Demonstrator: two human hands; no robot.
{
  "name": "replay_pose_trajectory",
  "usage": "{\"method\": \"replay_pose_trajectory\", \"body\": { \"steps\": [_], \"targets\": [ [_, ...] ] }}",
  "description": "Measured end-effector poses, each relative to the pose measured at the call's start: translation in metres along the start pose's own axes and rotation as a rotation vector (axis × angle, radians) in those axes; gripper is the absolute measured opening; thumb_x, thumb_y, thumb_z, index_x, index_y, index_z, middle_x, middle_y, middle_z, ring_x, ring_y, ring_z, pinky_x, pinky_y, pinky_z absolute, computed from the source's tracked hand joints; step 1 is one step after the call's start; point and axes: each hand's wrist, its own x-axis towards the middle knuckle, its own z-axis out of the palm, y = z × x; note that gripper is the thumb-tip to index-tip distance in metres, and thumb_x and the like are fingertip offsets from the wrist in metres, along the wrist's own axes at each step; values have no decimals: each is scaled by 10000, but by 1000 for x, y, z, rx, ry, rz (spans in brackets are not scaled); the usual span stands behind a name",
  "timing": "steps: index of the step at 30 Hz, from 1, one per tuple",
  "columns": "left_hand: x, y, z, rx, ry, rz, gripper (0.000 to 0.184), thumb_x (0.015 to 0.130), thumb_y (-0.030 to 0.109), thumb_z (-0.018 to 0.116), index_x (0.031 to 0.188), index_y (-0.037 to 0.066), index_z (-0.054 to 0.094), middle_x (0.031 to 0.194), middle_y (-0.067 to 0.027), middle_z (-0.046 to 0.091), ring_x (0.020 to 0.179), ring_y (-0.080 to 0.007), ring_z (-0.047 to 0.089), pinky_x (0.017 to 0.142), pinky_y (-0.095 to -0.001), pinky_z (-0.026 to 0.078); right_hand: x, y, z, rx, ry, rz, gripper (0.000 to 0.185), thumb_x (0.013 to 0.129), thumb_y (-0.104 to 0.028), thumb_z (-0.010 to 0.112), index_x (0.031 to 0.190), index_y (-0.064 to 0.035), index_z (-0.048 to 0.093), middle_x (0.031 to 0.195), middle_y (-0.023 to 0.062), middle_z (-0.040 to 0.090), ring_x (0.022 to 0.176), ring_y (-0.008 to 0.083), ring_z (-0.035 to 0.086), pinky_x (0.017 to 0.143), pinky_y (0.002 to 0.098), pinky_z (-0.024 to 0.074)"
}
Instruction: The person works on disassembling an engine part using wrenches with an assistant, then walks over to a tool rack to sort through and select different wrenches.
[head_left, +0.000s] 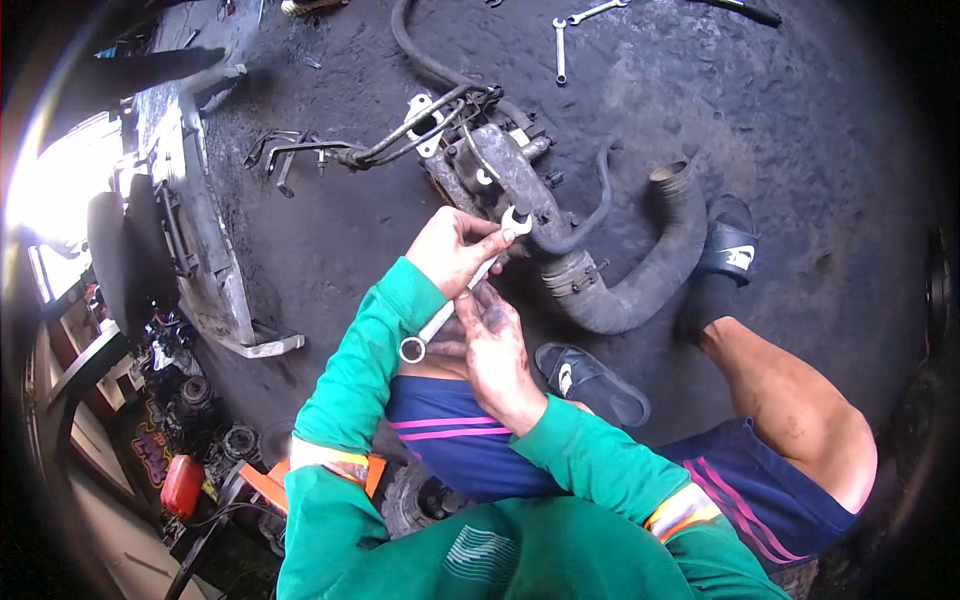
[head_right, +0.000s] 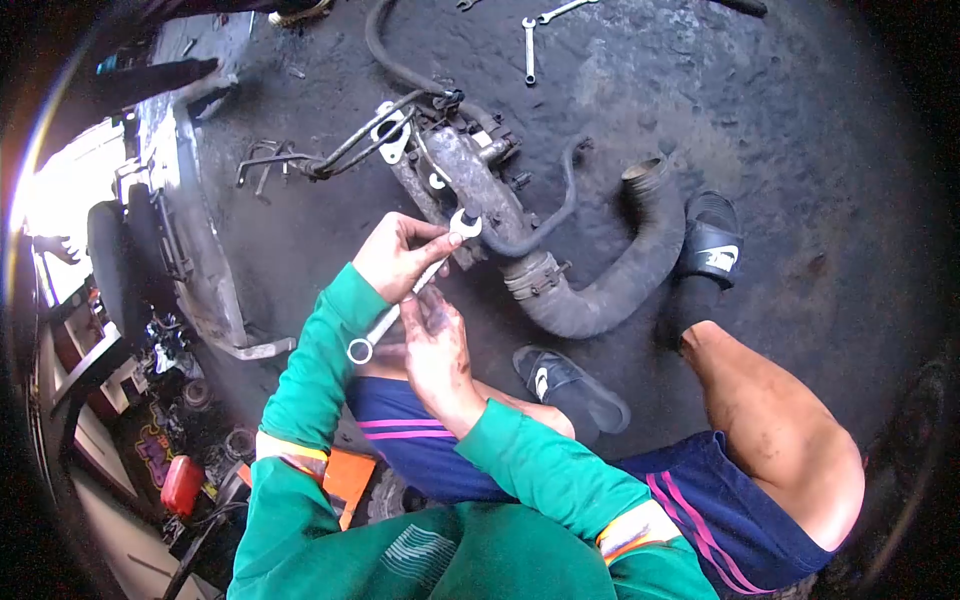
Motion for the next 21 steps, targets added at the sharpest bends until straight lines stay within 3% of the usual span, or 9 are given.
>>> {"method": "replay_pose_trajectory", "body": {
  "steps": [4, 5, 8, 9, 11, 13, 15, 21],
  "targets": [
    [5, -12, 2, 55, 53, 54, 344, 931, 273, 715, 1069, -42, 731, 716, -13, 674, 621, -53, 581, 562, -247, 469, -1, -11, -1, 94, -19, 125, 307, 1029, -190, 538, 1199, 63, 570, 1006, 154, 674, 954, 214, 651, 776, 334, 540],
    [7, -19, 7, 26, 84, 65, 348, 930, 276, 716, 1070, -42, 731, 726, -15, 680, 621, -56, 583, 559, -250, 471, 4, 0, -6, -171, -10, -44, 291, 1034, -182, 530, 1219, 42, 547, 985, 134, 671, 906, 192, 665, 688, 300, 590],
    [5, -22, 12, -98, 90, 69, 355, 921, 282, 726, 1092, -28, 732, 762, -18, 699, 643, -65, 607, 576, -254, 493, 1, 5, -15, 61, -50, 40, 282, 1037, -160, 518, 1253, 22, 526, 976, 120, 666, 842, 170, 678, 622, 283, 616],
    [5, -18, 7, -87, 43, 45, 350, 924, 285, 722, 1096, -20, 734, 765, -19, 702, 654, -65, 613, 590, -247, 496, 4, 5, -20, 76, -60, 85, 274, 1032, -143, 530, 1246, 28, 531, 982, 118, 667, 791, 174, 690, 639, 302, 617],
    [12, -15, -3, -108, -87, -6, 334, 938, 296, 700, 1097, 4, 742, 783, -35, 721, 674, -69, 631, 615, -235, 498, 3, -3, -23, 131, -123, 121, 354, 1055, -271, 486, 1217, 38, 547, 951, 145, 685, 761, 202, 707, 625, 312, 613],
    [24, -16, -19, -135, -256, -67, 313, 951, 301, 674, 1079, 25, 752, 817, -65, 741, 666, -79, 655, 561, -226, 509, 2, -7, -28, 172, -144, 155, 468, 1071, -380, 412, 1182, 46, 570, 920, 176, 700, 722, 215, 712, 615, 313, 607],
    [29, -15, -24, -142, -336, -61, 292, 954, 286, 666, 1072, 33, 754, 833, -79, 752, 663, -95, 677, 529, -227, 523, 1, -8, -32, 195, -164, 139, 437, 1076, -338, 407, 1175, 53, 575, 921, 177, 699, 722, 216, 713, 613, 308, 605],
    [25, -20, -20, -112, -314, -72, 328, 951, 342, 672, 1106, 64, 752, 851, -44, 749, 672, -65, 651, 536, -213, 508, -1, -3, -37, 151, -151, 127, 409, 1077, -304, 400, 1183, 56, 564, 892, 165, 691, 718, 221, 712, 613, 303, 603]
  ]
}}
